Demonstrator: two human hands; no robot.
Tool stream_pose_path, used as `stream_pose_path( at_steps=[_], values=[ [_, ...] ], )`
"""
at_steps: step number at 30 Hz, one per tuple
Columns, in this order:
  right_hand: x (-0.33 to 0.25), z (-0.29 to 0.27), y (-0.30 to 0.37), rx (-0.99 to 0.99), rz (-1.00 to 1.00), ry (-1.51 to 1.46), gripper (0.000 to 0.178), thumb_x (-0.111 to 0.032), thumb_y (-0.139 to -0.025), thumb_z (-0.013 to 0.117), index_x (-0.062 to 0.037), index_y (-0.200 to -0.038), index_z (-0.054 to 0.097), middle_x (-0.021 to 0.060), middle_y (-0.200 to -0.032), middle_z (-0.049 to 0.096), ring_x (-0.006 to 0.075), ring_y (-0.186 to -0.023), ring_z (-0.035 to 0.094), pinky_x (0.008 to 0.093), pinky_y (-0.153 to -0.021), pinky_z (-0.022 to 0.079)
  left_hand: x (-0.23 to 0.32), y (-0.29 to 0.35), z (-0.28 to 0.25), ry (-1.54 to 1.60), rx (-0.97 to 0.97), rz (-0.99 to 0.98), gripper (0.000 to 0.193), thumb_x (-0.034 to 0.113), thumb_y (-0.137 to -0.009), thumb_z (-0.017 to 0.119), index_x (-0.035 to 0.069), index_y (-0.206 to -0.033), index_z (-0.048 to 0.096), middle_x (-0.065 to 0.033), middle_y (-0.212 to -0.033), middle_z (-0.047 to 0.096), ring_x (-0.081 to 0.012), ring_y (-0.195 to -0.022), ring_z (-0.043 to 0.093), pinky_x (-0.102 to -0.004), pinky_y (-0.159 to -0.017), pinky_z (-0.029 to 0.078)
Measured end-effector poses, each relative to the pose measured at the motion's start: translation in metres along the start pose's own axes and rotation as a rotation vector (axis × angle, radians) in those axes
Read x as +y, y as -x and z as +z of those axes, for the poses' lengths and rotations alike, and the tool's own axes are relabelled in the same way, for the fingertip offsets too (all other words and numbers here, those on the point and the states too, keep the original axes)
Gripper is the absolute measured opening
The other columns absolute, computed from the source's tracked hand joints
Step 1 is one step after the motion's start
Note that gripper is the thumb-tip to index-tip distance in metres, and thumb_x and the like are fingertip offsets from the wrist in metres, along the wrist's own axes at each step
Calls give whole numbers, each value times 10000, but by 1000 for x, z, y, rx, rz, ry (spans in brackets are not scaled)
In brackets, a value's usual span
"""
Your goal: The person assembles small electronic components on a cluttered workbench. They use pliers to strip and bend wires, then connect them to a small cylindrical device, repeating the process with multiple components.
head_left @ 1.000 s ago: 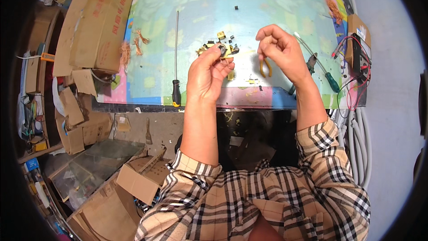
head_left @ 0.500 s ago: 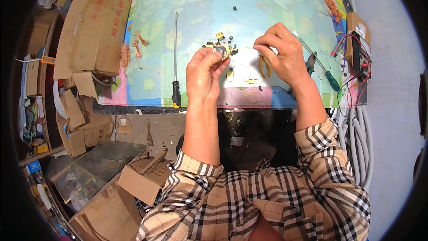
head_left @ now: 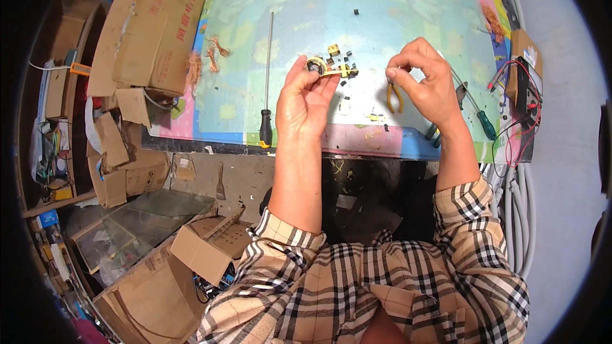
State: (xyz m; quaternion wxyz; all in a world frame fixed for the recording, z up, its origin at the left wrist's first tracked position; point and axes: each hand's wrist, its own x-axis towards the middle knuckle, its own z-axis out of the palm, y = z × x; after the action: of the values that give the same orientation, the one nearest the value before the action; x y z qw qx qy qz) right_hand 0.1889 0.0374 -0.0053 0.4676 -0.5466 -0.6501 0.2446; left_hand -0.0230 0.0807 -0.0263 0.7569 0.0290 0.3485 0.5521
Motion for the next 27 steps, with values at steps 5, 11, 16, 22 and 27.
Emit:
stream_pose_path(
  at_steps=[5, 11, 16, 22, 27],
  values=[
    [14, -1, -2, 77, 36, -105, 117, -122, -814, 702, -20, -847, 658, 36, -844, 572, 122, -748, 536, 257, -687, 446, -1, -1, -6, -158, -114, -86, 239, -86, -748, 578, -62, -986, 577, -166, -985, 610, -317, -964, 608, -486, -956, 515],
    [13, 2, -2, -48, 196, -624, 197, -234, -956, 579, -48, -989, 635, 34, -912, 626, 94, -782, 565, 240, -715, 449, -8, 5, -1, -434, -184, -31, 171, -37, -805, 635, -19, -970, 592, -120, -912, 641, -260, -891, 633, -449, -943, 525],
    [2, 6, -2, -66, 282, -908, 177, -246, -995, 503, -75, -975, 540, 66, -914, 642, 130, -834, 632, 249, -752, 459, -8, 4, 0, -884, -147, 220, 192, 16, -821, 679, 21, -996, 599, -67, -887, 655, -149, -823, 619, -291, -778, 494],
    [13, -1, -1, -50, 267, -868, 172, -250, -981, 516, -82, -943, 525, 57, -850, 625, 140, -743, 614, 240, -686, 452, -4, 3, -2, -420, -231, 204, 165, 41, -852, 670, 34, -992, 583, -74, -911, 650, -180, -853, 615, -336, -832, 511],
    [-3, -2, 1, -445, 481, -549, 172, -236, -945, 559, -81, -878, 530, 34, -733, 606, 106, -616, 593, 240, -593, 440, -4, -6, -12, -30, -143, 54, 107, 24, -869, 646, -2, -956, 591, -119, -926, 621, -252, -922, 605, -395, -857, 518]
  ],
)
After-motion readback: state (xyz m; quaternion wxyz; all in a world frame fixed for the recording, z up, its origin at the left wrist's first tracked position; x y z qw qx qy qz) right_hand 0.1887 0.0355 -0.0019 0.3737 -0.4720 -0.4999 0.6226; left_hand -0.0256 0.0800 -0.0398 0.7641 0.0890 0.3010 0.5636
